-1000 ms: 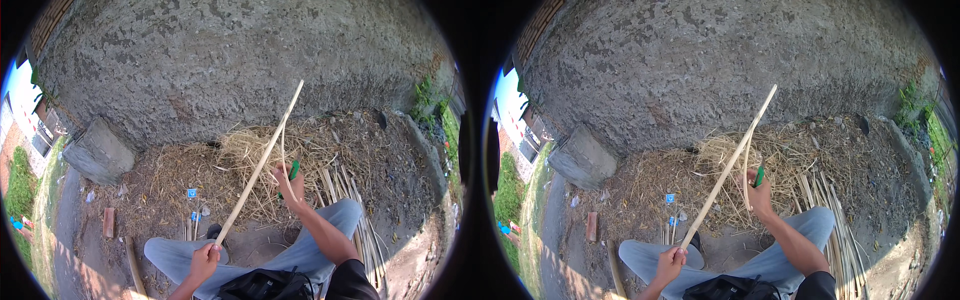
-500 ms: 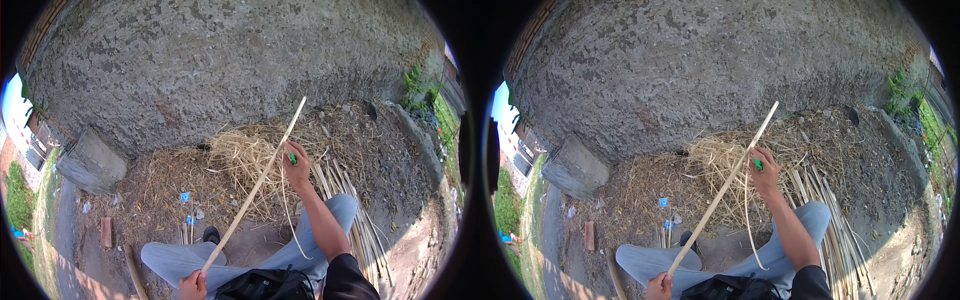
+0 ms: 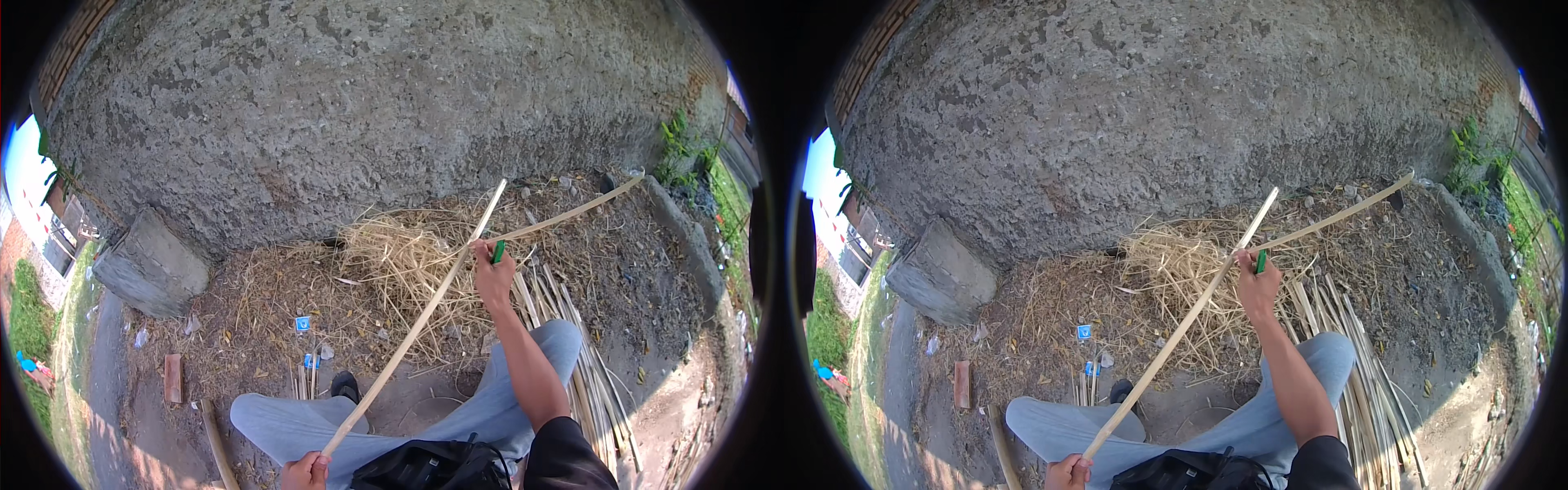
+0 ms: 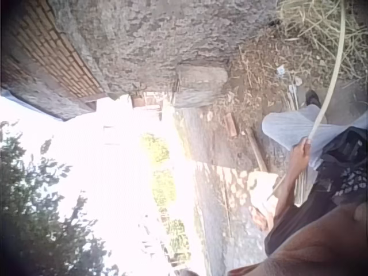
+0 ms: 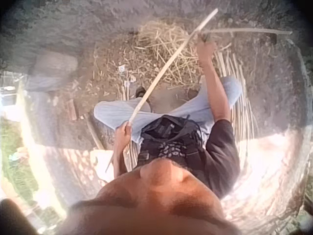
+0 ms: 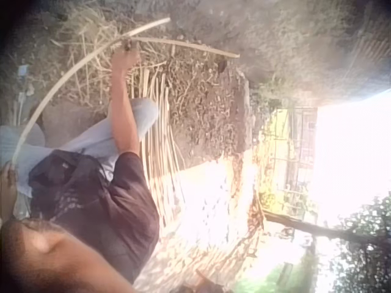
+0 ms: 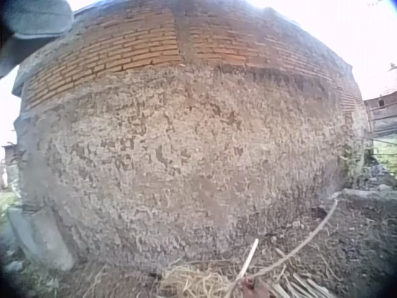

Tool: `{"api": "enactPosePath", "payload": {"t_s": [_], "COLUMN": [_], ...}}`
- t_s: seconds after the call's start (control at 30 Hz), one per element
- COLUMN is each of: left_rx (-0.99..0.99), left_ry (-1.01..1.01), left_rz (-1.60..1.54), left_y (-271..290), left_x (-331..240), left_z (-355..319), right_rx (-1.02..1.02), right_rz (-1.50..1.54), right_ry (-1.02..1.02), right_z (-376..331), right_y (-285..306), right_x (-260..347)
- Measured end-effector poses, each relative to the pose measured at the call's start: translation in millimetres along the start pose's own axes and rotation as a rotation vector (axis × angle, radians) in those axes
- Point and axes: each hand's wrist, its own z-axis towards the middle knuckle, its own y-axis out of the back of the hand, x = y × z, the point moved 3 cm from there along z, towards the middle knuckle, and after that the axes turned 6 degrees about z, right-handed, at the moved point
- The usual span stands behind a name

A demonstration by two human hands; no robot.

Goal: The person shapes a long wooden stick, first shaving it with a utility knife and then scraping along its surface with a metal blade.

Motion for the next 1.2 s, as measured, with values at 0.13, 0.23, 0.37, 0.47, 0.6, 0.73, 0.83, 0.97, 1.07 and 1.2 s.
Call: {"api": "enactPosePath", "payload": {"t_s": [0.13,0.23,0.37,0.47,0.6,0.73,0.83,0.97,1.07,1.2], "left_rx": [0.031,0.05,0.205,0.263,0.34,0.416,0.495,0.542,0.288,0.152], "left_ry": [0.027,0.008,0.118,0.228,0.249,0.423,0.455,0.518,0.245,0.103], "left_rz": [0.011,-0.097,-0.326,-0.431,-0.562,-0.714,-0.746,-0.757,-0.386,-0.243], "left_y": [-4,-10,-8,-7,-9,-9,-9,-9,-20,11], "left_x": [11,22,27,27,39,42,44,45,83,40], "left_z": [-3,-10,-12,-15,-17,-21,-21,-18,-17,-13], "right_rx": [0.088,0.062,0.074,0.084,0.104,0.145,0.143,0.158,0.171,0.154], "right_rz": [0.097,0.192,0.45,0.662,0.826,0.9,0.966,1.012,0.829,-0.21], "right_ry": [-0.211,-0.377,-0.484,-0.624,-0.878,-0.993,-1.064,-1.064,-0.951,0.09], "right_z": [5,10,9,10,11,11,14,14,7,-2], "right_y": [6,5,3,5,4,3,5,4,2,16], "right_x": [-5,-18,-17,-18,-26,-26,-27,-29,-21,7]}}
